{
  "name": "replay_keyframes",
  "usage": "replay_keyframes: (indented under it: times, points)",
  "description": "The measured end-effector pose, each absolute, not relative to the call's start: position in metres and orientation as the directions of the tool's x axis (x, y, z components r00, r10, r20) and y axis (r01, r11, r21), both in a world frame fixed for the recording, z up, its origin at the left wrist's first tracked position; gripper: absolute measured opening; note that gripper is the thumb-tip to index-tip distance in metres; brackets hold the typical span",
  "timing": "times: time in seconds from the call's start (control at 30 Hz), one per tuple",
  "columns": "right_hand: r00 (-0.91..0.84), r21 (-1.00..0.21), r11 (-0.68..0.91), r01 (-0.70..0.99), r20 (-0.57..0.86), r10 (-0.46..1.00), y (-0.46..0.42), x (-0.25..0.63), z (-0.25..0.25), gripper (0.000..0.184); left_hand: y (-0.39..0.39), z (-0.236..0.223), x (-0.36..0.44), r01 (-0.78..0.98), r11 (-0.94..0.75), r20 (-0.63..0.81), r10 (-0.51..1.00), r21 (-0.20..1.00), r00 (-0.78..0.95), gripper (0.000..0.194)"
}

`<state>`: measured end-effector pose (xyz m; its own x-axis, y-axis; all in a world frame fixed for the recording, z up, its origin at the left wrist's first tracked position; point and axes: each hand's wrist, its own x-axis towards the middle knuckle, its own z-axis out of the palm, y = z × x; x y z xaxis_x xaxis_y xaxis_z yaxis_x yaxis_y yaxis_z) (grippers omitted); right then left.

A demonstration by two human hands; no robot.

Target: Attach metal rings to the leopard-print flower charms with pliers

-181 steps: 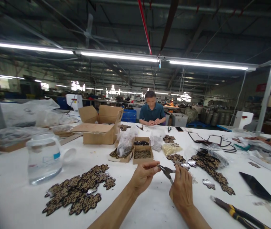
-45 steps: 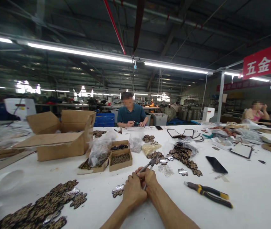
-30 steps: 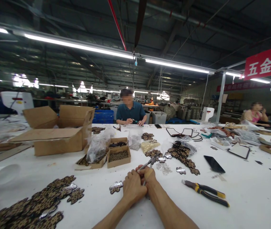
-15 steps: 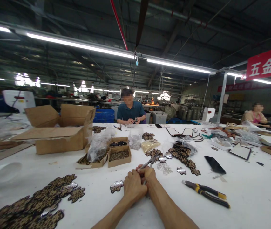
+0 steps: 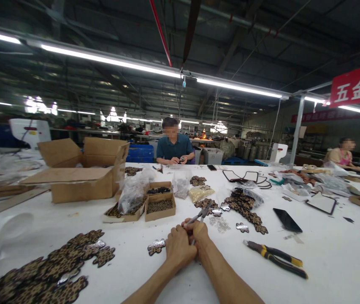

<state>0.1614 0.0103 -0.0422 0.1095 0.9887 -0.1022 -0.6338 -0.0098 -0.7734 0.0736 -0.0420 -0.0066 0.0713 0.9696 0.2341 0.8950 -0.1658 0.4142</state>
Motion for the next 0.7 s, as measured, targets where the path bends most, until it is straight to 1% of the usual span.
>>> replay_keyframes:
  times: [0.17, 0.37, 0.57, 0.7]
  points:
    - [0.113, -0.781, -0.008, -0.624, -0.101, 0.988, 0.01, 0.1611, -0.0408, 0.028, -0.0412, -0.009, 0.0734, 0.891, -0.179, 0.253, 0.964, 0.417, 0.075, 0.058]
    - [0.129, -0.792, -0.006, -0.61, -0.107, 0.986, 0.0082, 0.1606, -0.0375, 0.027, -0.0392, -0.0134, 0.074, 0.884, -0.175, 0.265, 0.962, 0.434, 0.06, 0.061]
    - [0.132, -0.781, -0.003, -0.624, -0.11, 0.985, 0.0076, 0.1596, -0.0372, 0.027, -0.0387, -0.0143, 0.0739, 0.881, -0.184, 0.277, 0.959, 0.435, 0.064, 0.059]
    - [0.13, -0.77, -0.002, -0.638, -0.11, 0.985, 0.0073, 0.1585, -0.0363, 0.027, -0.038, -0.0143, 0.0739, 0.873, -0.178, 0.274, 0.96, 0.455, 0.054, 0.06]
